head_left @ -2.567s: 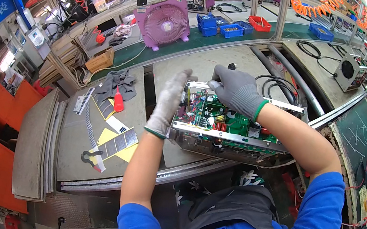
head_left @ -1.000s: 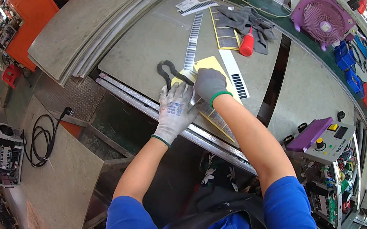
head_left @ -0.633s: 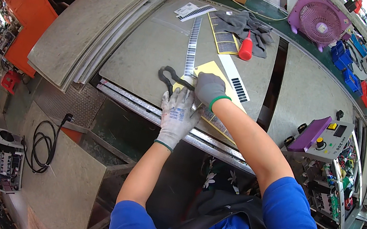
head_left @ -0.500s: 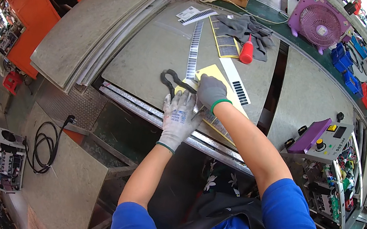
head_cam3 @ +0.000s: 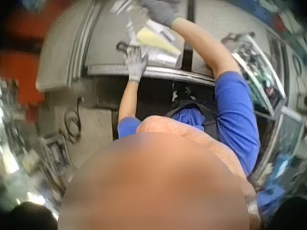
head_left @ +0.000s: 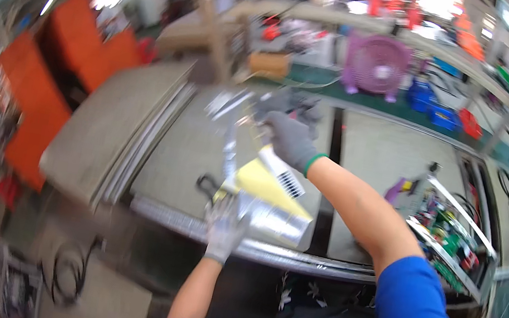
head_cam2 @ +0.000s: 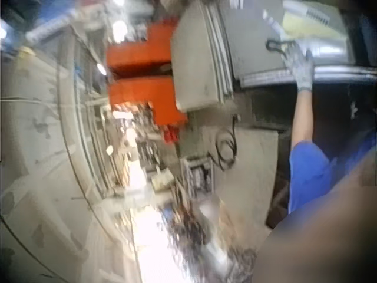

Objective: The recorder is assembling components within a power inverter or similar electronic unit, connecting wires and applying labels at a factory workstation.

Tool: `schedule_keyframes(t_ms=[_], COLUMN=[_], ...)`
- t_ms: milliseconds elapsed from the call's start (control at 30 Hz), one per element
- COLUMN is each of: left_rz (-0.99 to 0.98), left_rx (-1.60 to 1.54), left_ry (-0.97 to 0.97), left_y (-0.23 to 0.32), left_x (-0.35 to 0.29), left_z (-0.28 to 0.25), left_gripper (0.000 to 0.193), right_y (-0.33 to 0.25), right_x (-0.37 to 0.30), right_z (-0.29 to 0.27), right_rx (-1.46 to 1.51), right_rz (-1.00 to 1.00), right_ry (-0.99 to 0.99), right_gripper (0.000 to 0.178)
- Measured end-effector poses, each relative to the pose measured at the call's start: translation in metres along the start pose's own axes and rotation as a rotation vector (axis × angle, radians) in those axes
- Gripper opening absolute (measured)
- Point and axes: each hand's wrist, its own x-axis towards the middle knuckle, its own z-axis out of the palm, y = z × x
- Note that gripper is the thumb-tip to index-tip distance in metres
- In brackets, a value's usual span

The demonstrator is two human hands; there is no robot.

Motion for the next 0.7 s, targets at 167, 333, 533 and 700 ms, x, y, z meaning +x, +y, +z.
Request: schedule_keyframes(t_ms=[167,333,533,700], left_rz=[-0.154,-0.121,-0.145,-0.160], left_rx=[-0.016,-0.049,-0.014,-0.006], left_ry=[-0.155,-0.162,-0.160,-0.206], left_y=[-0.011,0.010,0.002,0.007], left_x=[-0.016,0.000,-0.001,0.003], left_z=[-0.019,-0.012,-0.005,-0.009], left_gripper=[0.063,0.058,0.058,0.058], right_y=[0.047,0.221,0.282,0.294], right_x=[0.052,0.077,0.119,0.128], right_z=[-0.155,-0.260,-0.233,-0.228], right_rx=[-0.525,-0.091,-0.086,-0.030], right_rz=[-0.048,0.617,0.740,0.734], right_ry=[-0.649,0.012,0.096,0.044], right_gripper=[0.030,0.035,0.033,0.034])
